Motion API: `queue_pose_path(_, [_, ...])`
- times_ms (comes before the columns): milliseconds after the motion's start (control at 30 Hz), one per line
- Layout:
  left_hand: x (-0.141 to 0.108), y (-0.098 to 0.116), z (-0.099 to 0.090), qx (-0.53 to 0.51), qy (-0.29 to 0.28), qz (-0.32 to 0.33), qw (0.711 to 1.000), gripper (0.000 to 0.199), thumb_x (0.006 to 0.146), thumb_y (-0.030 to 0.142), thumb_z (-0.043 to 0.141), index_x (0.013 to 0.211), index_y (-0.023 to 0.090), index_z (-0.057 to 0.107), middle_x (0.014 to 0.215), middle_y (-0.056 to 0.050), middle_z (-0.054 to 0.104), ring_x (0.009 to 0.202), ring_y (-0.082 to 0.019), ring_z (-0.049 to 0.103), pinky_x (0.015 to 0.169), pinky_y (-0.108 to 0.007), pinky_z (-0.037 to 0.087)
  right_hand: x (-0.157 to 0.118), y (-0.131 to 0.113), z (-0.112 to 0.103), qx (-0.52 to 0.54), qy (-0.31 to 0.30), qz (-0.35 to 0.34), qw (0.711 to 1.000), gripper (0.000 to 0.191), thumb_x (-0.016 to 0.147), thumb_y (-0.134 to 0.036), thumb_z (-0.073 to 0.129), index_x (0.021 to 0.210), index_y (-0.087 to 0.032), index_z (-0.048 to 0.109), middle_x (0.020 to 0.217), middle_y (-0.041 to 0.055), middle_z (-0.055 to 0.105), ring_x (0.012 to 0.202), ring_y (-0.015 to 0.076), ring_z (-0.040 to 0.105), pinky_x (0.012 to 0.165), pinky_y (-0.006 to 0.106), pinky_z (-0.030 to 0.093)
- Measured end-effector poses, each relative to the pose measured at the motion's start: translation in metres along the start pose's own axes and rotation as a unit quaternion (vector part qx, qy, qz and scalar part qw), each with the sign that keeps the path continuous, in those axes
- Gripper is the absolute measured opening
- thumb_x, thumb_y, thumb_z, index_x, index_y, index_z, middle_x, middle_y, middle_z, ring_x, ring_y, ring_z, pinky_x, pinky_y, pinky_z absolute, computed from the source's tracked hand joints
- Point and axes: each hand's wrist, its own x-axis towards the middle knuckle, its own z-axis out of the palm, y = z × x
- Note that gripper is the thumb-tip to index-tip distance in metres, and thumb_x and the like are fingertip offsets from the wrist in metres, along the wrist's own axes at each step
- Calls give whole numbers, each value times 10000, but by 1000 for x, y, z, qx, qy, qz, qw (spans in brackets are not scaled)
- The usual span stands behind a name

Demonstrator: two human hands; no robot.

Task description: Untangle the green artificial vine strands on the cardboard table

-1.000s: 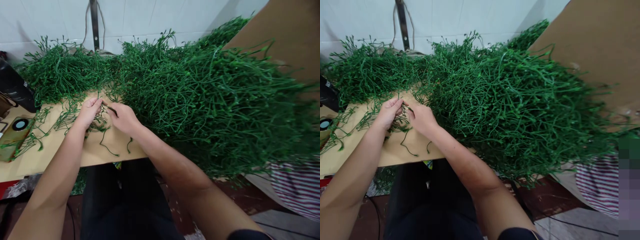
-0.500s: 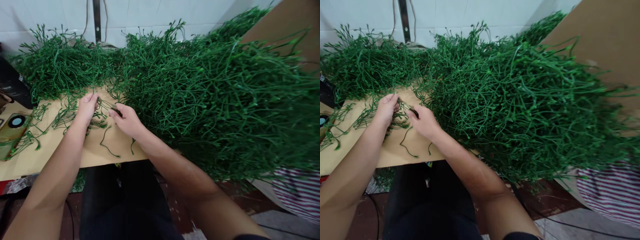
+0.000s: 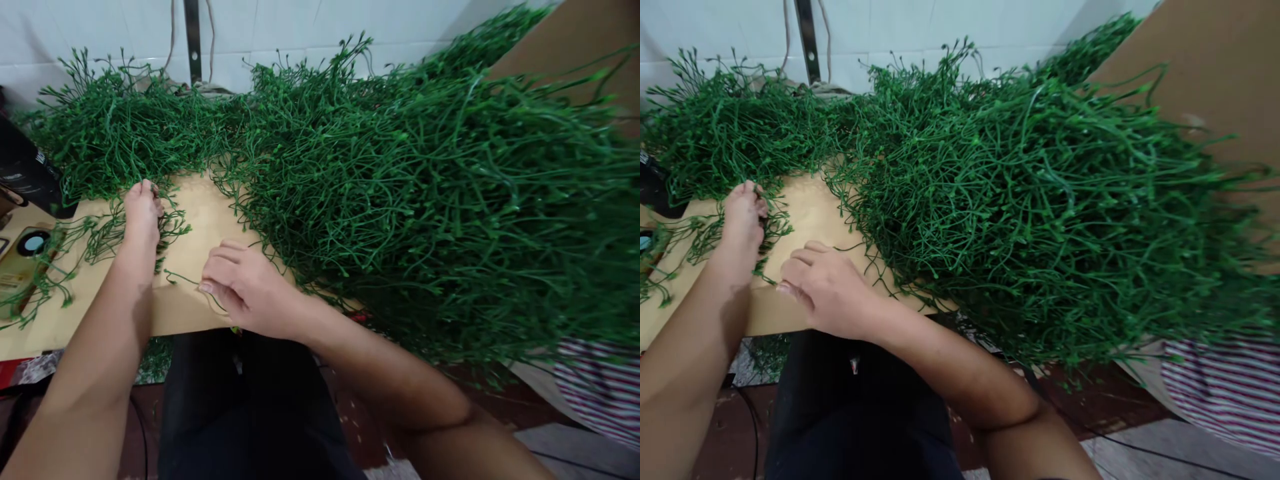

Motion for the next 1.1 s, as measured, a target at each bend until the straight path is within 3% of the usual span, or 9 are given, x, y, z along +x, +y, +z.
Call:
queue_pose_path(100, [-4,6,0,-2,-1,-41,999,300,917,151,422,617,165,409,455,83,315,338,-20,222,357,-166,164,-9,1,-32,-130,121,13,984,253,908,-211,424,667,-165,485,645,15,480,673,118,440,674,290,379])
queue_pose_path(167, [-11,8,5,13,-28,-64,997,328,925,146,396,599,164,417,408,88,263,329,-27,209,359,-161,164,-18,7,-63,-234,236,64,941,231,902,-233,454,694,-161,525,683,21,498,703,122,469,666,305,378])
queue_pose_path(233, [-17,9,12,29,-48,-72,996,344,927,137,385,587,163,425,378,91,232,323,-31,202,363,-154,170,-30,13,-92,-303,334,107,886,187,894,-307,486,882,-160,600,827,41,540,795,146,514,666,321,371])
queue_pose_path(333, [-22,9,19,47,-70,-67,994,354,926,134,390,575,160,427,368,88,231,321,-32,209,366,-149,176,-40,14,-116,-318,412,137,843,422,874,-419,497,1247,-223,513,1072,61,518,970,201,534,696,343,383])
queue_pose_path(433, [-25,8,21,54,-92,-58,993,350,923,140,405,574,159,427,375,85,243,323,-29,212,370,-147,176,-32,15,-100,-314,354,143,869,409,884,-336,492,1248,-152,528,1037,98,554,997,231,527,775,387,425])
queue_pose_path(567, [-30,6,22,43,-144,-51,987,343,917,124,403,578,150,451,360,87,237,323,-28,201,376,-142,192,0,25,-40,-253,165,160,940,255,876,-264,496,1056,-129,615,973,115,601,961,233,517,859,434,441])
queue_pose_path(700, [-33,6,22,32,-182,-44,982,301,898,179,483,599,143,479,375,85,271,334,-20,217,380,-135,200,24,33,2,-224,39,207,952,238,880,-281,500,982,-107,626,1027,136,608,988,246,504,854,398,425])
queue_pose_path(1000, [-37,7,30,48,-195,-77,977,314,893,187,502,583,146,472,346,83,294,311,-19,239,374,-145,203,30,45,5,-159,-26,203,966,188,877,-154,415,836,-143,598,843,67,607,807,171,472,785,319,346])
queue_pose_path(1100, [-28,6,29,36,-125,-101,986,319,904,180,471,590,167,416,368,94,264,297,-20,217,357,-151,178,24,37,6,-128,-58,174,975,158,838,-128,437,750,-150,567,740,43,567,739,153,435,760,312,334])
